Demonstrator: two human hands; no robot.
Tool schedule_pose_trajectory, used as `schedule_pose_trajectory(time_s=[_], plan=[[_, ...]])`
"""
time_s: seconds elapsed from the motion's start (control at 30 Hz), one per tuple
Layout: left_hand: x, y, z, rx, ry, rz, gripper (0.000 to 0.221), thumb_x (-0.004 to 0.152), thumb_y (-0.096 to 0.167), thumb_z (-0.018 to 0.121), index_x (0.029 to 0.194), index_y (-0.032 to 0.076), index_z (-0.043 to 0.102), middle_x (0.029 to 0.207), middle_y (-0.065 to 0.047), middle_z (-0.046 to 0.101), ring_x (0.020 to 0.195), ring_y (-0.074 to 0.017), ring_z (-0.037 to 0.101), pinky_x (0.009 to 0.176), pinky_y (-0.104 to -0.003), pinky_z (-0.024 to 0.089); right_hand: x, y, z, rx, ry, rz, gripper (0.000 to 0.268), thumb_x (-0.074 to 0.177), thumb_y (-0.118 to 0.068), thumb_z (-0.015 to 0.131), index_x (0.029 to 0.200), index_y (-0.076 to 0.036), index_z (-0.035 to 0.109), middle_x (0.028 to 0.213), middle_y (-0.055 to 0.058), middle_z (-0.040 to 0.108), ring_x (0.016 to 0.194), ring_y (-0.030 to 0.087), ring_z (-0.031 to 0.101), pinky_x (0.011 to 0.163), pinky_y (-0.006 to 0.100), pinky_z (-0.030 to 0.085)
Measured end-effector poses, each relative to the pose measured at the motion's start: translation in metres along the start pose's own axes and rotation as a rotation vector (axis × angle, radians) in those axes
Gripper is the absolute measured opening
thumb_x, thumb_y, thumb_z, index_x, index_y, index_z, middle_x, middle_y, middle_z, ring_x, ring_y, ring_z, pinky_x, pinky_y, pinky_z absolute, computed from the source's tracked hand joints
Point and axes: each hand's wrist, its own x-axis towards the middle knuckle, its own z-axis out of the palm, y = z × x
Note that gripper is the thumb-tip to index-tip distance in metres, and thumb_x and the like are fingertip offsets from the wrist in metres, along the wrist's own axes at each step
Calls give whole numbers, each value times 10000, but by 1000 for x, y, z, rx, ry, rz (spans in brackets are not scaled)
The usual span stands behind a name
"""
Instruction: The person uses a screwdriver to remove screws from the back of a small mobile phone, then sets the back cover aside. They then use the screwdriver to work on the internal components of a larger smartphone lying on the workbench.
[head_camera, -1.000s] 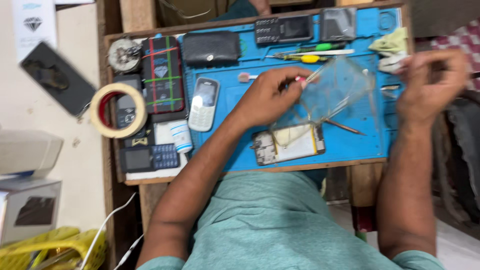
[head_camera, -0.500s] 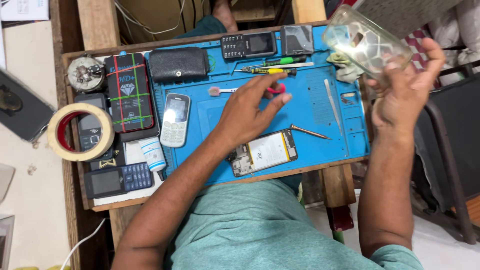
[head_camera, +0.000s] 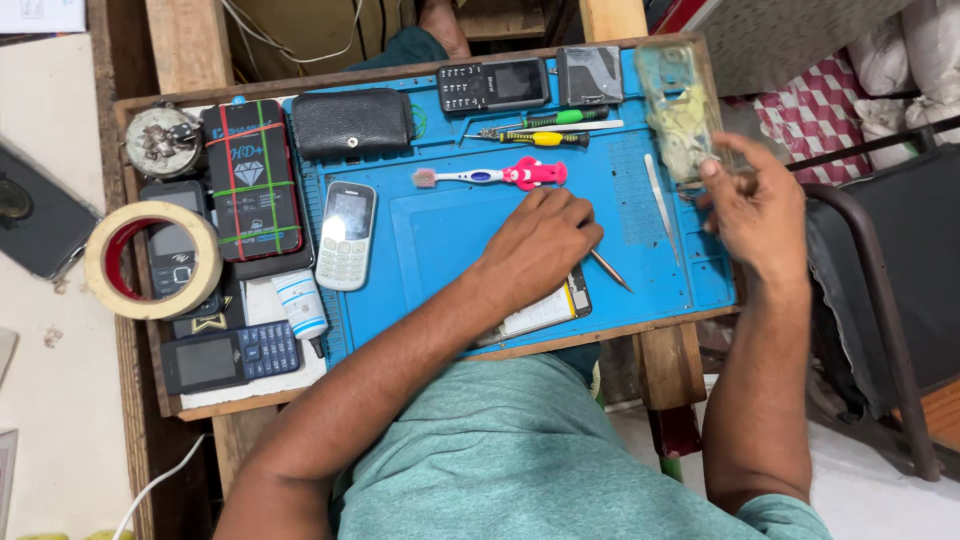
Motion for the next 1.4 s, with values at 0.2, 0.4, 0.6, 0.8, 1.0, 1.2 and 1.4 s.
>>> schedule_pose_trajectory(time_s=[0.2, 0.4, 0.6, 0.8, 1.0, 1.2, 1.4], plan=[[-19, -7, -26, -40, 84, -76, 151, 877, 122, 696, 1012, 108, 762, 1097, -52, 687, 1094, -253, 600, 1002, -426, 451, -8, -35, 12, -253, 37, -361, 308, 1048, -151, 810, 1322, -58, 705, 854, 103, 689, 737, 123, 641, 653, 290, 505], [-36, -25, -50, -47, 202, -144, 287, 850, 144, 759, 1131, 95, 728, 1210, -81, 658, 1182, -295, 585, 1029, -456, 432, 20, -67, 66, -502, -183, -655, 360, 911, -155, 827, 1255, -130, 723, 1011, 113, 676, 809, 278, 697, 704, 422, 535], [-46, -51, -55, 125, 272, -234, 340, 854, 45, 694, 1187, 113, 709, 1224, -77, 676, 1176, -297, 597, 1036, -465, 434, 46, -68, 94, -583, -62, -751, 256, 924, -133, 847, 1137, -97, 710, 1001, 128, 672, 877, 348, 675, 731, 446, 537], [-54, -60, -47, 155, 252, -324, 348, 871, -32, 642, 1178, 107, 727, 1080, -78, 691, 1048, -289, 631, 1026, -459, 448, 21, -54, 66, -445, -17, -617, 276, 968, -175, 867, 1135, -50, 687, 1033, 131, 698, 873, 304, 699, 758, 410, 546], [-58, -60, -54, 134, 275, -334, 334, 856, -12, 660, 1164, 96, 731, 1044, -83, 696, 1014, -296, 633, 968, -444, 458, -40, -32, 36, -732, 94, -501, 266, 937, -200, 863, 1146, -93, 739, 985, 121, 728, 857, 334, 687, 734, 446, 530], [-56, -61, -56, 187, 261, -412, 332, 869, -21, 667, 1176, 90, 729, 1081, -91, 702, 1019, -291, 637, 945, -440, 461, -53, -13, 48, -702, 215, -536, 222, 965, -83, 814, 1172, -131, 750, 1034, 94, 746, 929, 320, 685, 800, 436, 545], [-56, -48, -60, 83, 258, -363, 325, 871, 70, 733, 1195, 76, 710, 1170, -116, 670, 1098, -315, 615, 991, -480, 449, -49, -15, 53, -544, 190, -452, 218, 906, -54, 787, 1111, -104, 730, 940, 77, 741, 881, 300, 694, 789, 438, 534]])
